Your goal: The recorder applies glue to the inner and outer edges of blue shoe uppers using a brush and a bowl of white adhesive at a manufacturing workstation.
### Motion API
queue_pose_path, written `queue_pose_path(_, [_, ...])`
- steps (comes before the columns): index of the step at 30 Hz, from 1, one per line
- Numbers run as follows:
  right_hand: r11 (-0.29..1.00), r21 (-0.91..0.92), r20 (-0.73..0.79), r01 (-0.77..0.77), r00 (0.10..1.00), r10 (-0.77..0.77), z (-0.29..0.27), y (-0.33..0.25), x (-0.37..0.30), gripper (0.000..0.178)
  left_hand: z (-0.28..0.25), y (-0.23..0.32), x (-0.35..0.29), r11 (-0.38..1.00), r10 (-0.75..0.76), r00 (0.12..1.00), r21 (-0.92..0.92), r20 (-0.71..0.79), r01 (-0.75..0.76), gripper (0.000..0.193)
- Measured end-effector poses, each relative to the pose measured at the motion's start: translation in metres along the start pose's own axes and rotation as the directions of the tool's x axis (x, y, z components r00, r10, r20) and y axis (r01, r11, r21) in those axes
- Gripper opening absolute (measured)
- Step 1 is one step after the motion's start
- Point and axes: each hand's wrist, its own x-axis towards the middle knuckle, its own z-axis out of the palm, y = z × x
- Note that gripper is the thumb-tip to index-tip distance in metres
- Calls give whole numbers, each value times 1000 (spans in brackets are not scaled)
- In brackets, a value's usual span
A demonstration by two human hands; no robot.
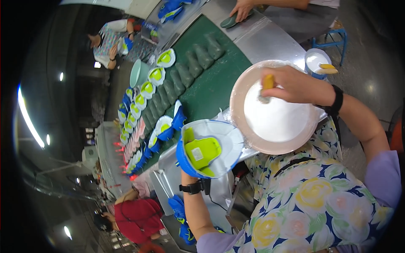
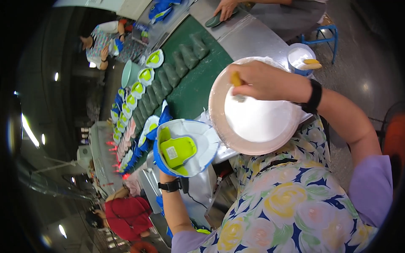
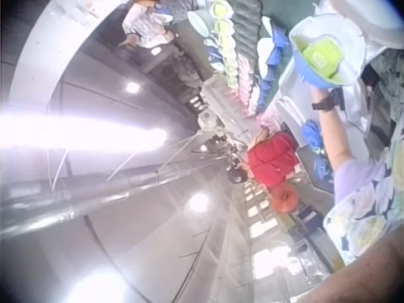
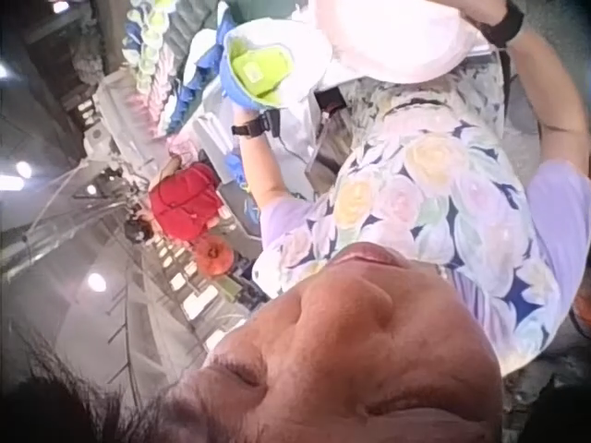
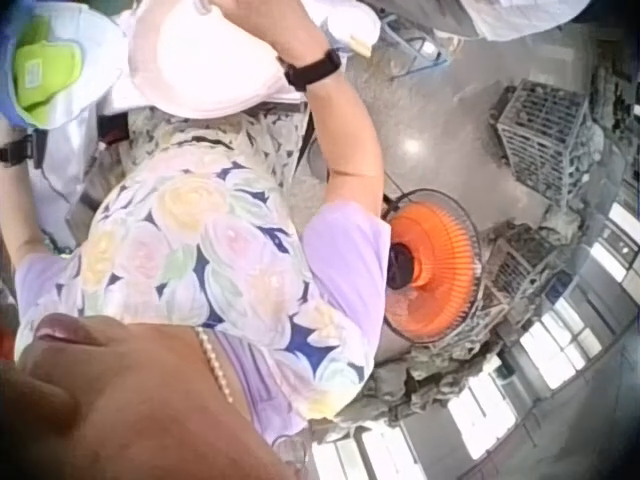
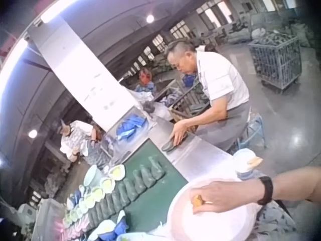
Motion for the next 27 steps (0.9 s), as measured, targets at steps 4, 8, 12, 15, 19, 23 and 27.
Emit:
queue_pose_path(4, [925,299,-142,234,970,-199,-2,-17,27,27,69,-5,33,999,23,991,45,134,-30,53])
queue_pose_path(8, [956,273,-86,105,993,-85,-20,-22,22,28,98,-17,44,956,195,978,210,76,-207,54])
queue_pose_path(12, [963,239,-176,-125,970,169,-20,-19,4,33,114,-31,49,714,558,829,514,-6,-476,56])
queue_pose_path(15, [918,337,-274,-208,911,307,3,-15,-6,36,126,-42,53,437,770,637,696,38,-569,58])
queue_pose_path(19, [812,516,-253,-272,858,448,36,-7,-14,37,134,-49,58,342,847,531,737,26,-583,59])
queue_pose_path(23, [709,644,-191,-286,838,512,54,-6,-19,37,133,-51,62,371,855,519,721,-19,-585,59])
queue_pose_path(27, [663,678,-104,-316,852,513,58,-16,-24,36,123,-55,62,520,797,596,609,-95,-599,59])
